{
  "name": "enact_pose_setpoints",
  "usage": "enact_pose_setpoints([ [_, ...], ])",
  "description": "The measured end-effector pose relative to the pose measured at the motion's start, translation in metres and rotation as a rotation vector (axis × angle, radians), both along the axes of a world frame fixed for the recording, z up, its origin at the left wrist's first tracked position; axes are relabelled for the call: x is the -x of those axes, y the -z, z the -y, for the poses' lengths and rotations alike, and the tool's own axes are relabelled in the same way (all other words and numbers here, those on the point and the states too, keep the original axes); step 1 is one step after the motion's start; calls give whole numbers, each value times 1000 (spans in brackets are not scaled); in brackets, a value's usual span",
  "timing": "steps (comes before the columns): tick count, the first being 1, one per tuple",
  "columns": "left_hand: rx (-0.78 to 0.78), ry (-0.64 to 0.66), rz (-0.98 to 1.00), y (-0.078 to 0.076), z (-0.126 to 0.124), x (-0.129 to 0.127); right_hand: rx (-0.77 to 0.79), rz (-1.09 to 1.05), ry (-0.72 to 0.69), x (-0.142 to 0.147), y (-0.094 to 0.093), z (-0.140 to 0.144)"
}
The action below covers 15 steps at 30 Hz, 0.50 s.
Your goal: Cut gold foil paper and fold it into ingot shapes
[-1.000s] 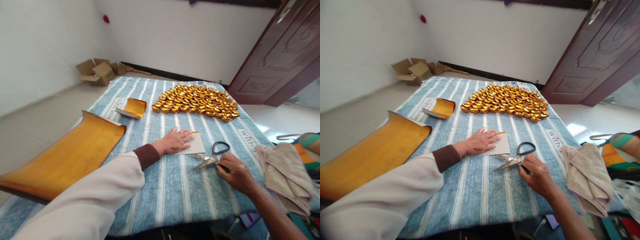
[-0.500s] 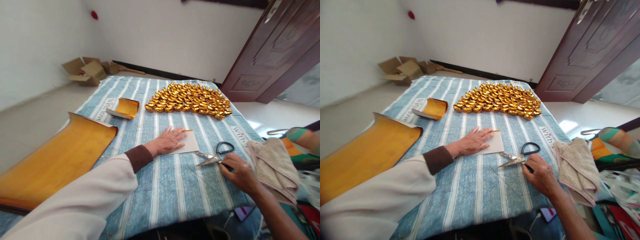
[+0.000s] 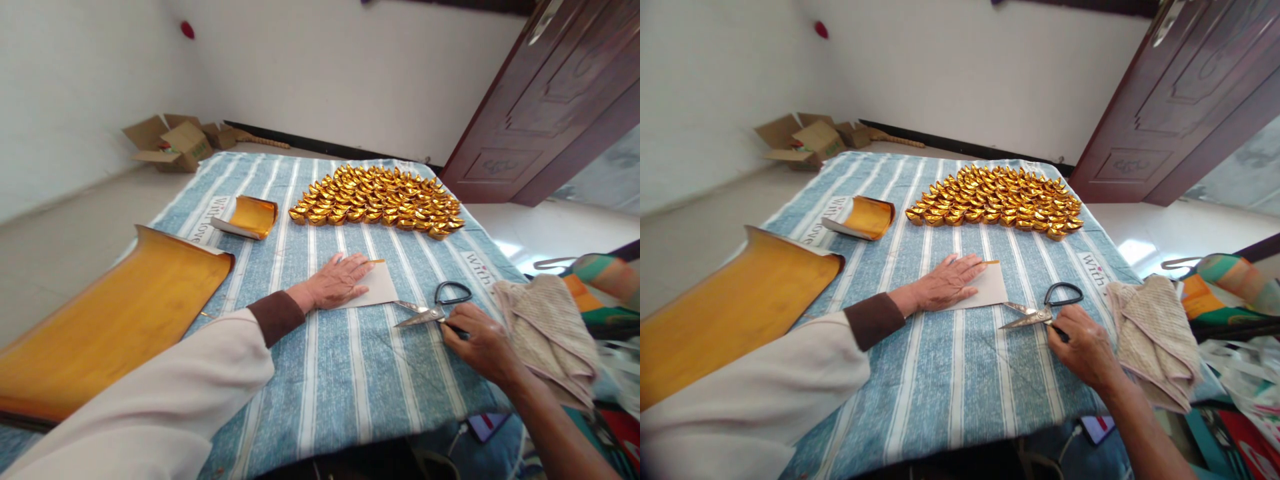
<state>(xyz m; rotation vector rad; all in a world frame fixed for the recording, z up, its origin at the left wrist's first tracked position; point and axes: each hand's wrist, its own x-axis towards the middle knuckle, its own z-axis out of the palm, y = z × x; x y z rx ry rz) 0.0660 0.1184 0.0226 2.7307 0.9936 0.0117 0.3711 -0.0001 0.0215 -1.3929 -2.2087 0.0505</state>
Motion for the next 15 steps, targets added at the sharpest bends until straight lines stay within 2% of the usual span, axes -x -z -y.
enact_pose_setpoints([
  [7,2,2,-5,-2,0,-1,-28,29,-15,12,1,-10],
  [15,30,-13,-37,-7,2,-4,-13,81,-61,53,1,-19],
])
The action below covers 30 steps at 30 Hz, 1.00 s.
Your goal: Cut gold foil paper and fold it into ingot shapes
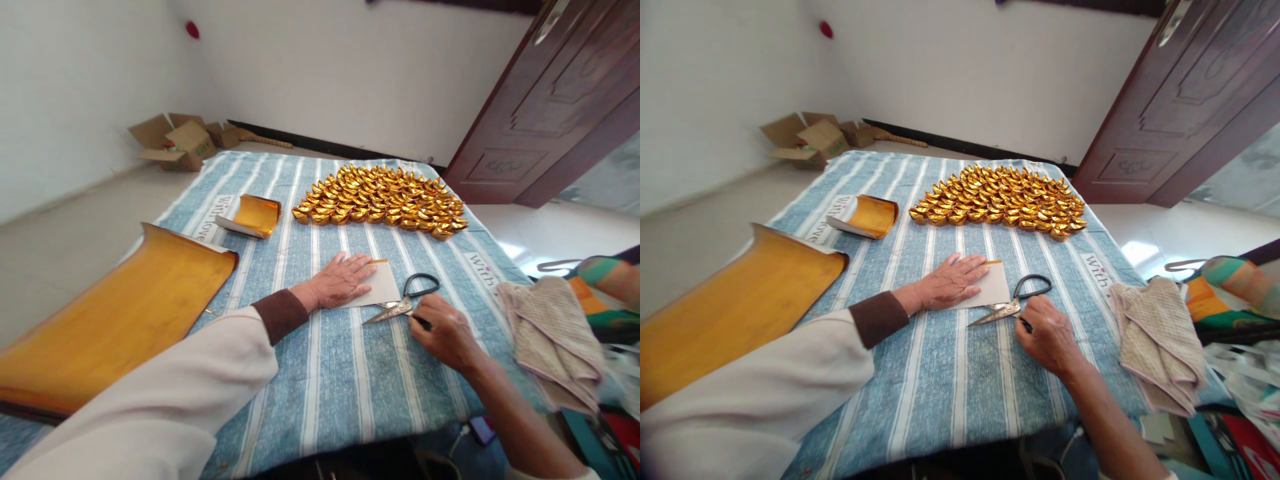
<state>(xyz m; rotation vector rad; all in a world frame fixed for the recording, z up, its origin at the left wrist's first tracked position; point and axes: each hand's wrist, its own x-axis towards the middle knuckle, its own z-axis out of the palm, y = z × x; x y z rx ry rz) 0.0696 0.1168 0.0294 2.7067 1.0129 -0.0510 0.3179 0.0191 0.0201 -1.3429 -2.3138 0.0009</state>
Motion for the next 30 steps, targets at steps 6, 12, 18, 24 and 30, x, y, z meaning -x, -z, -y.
enact_pose_setpoints([
  [6,5,19,-9,0,-1,-1,-17,-24,-44,18,1,-5],
  [12,4,29,3,4,-2,0,-17,-11,-64,20,2,0],
  [18,15,15,7,5,-3,-2,-41,-2,-63,22,1,4],
  [24,43,19,-1,1,-3,-3,-49,16,-77,31,1,-2],
  [30,72,13,6,0,-3,-3,-10,1,-141,23,1,3],
])
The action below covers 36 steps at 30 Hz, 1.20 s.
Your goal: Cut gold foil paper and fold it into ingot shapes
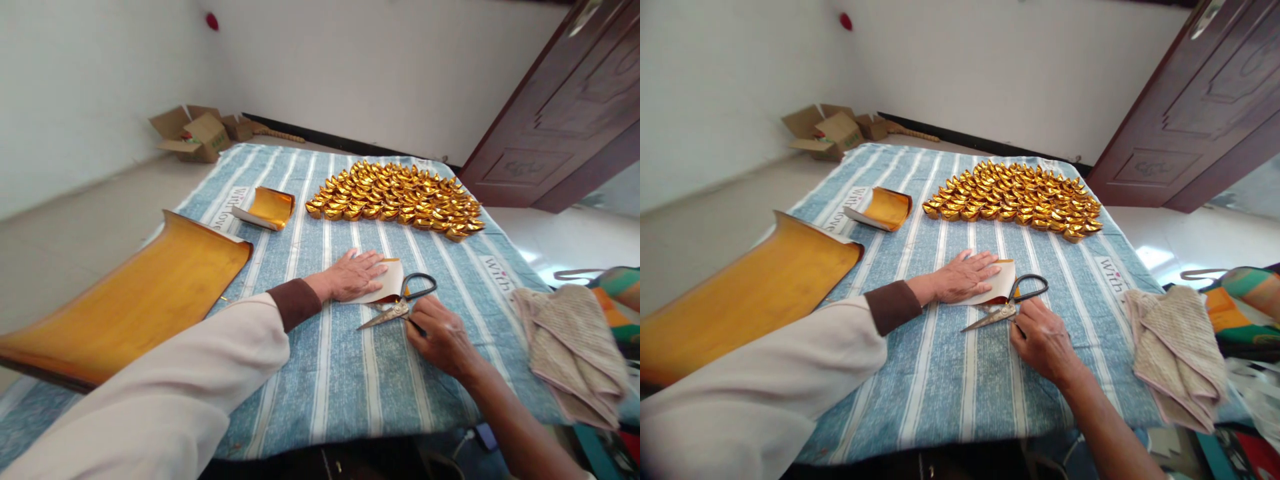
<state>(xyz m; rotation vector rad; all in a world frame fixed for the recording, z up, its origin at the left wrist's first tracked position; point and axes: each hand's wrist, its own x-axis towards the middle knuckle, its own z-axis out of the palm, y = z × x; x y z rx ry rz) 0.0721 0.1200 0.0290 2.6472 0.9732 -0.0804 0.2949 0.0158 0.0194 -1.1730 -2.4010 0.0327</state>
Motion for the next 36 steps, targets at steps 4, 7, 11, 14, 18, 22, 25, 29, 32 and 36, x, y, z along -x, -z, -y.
enact_pose_setpoints([
  [4,8,2,-18,0,0,-1,-7,-8,2,0,1,-1],
  [7,6,2,-24,-1,1,-1,-13,-1,-12,7,2,-4],
  [11,9,-1,-24,-3,2,-1,-9,-6,-22,11,0,-3],
  [14,3,7,-23,-5,3,-1,3,-5,-20,10,-1,-1],
  [18,0,4,-29,-7,4,-1,-12,-6,-17,14,0,-1],
  [22,2,1,-35,-7,5,-1,-10,-5,-21,19,0,-2],
  [25,-5,6,-29,-6,5,-1,14,-1,-26,19,-1,-1],
  [29,-3,4,-32,-7,5,-1,16,-10,-32,22,-1,-2],
  [32,3,9,-37,-8,5,-1,24,1,-33,25,-1,-2],
  [36,15,12,-37,-7,5,-1,31,-8,-32,27,0,-1],
])
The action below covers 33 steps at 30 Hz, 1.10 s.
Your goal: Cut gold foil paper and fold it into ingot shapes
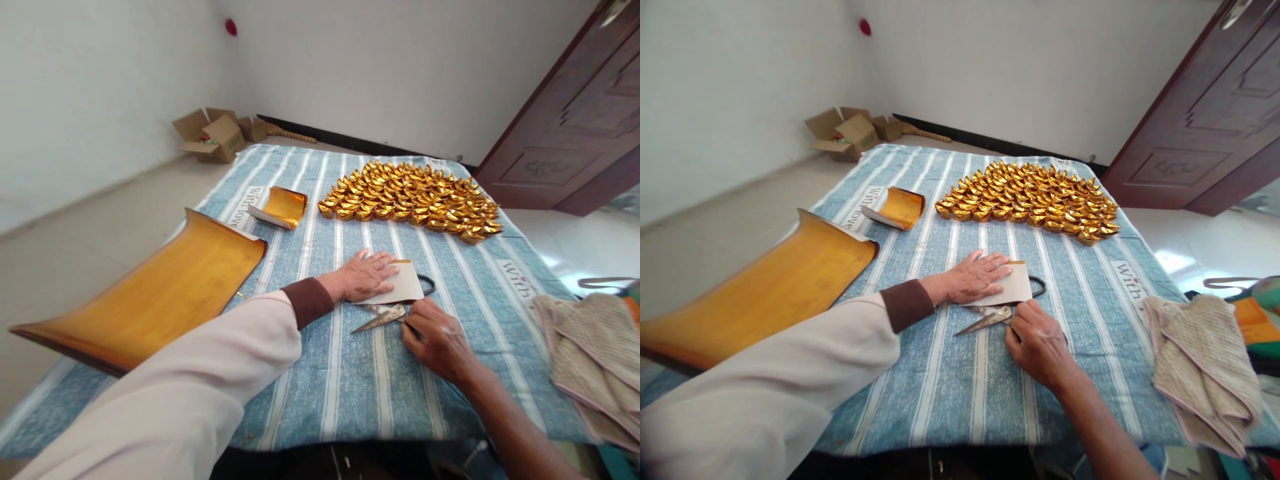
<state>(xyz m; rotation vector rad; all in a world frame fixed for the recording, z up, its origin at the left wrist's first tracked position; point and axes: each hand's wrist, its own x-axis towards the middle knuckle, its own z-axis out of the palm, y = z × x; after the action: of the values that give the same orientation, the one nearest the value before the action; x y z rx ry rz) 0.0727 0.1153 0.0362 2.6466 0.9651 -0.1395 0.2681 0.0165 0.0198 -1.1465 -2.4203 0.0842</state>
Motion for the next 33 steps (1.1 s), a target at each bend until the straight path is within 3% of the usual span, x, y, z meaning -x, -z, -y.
enact_pose_setpoints([
  [7,-12,-7,14,2,-1,0,37,-27,-39,2,-5,7],
  [11,-55,5,37,7,-2,2,62,-128,19,-27,-9,16],
  [13,-95,12,60,10,-2,4,-1,-148,135,-50,-6,15],
  [15,-141,17,85,13,-3,5,-113,-82,348,-74,-1,6],
  [19,-267,-11,137,13,1,8,-180,270,819,-110,11,-26],
  [23,-358,-27,187,5,14,15,-111,422,956,-113,17,-43],
  [26,-359,-42,191,-2,29,20,-211,302,849,-92,19,-37],
  [28,-348,-51,186,-4,39,23,-283,136,584,-69,19,-31],
  [30,-350,-71,190,-4,46,25,-253,7,282,-45,17,-28],
  [33,-344,-90,222,-5,52,27,-149,-36,73,-18,14,-30],
])
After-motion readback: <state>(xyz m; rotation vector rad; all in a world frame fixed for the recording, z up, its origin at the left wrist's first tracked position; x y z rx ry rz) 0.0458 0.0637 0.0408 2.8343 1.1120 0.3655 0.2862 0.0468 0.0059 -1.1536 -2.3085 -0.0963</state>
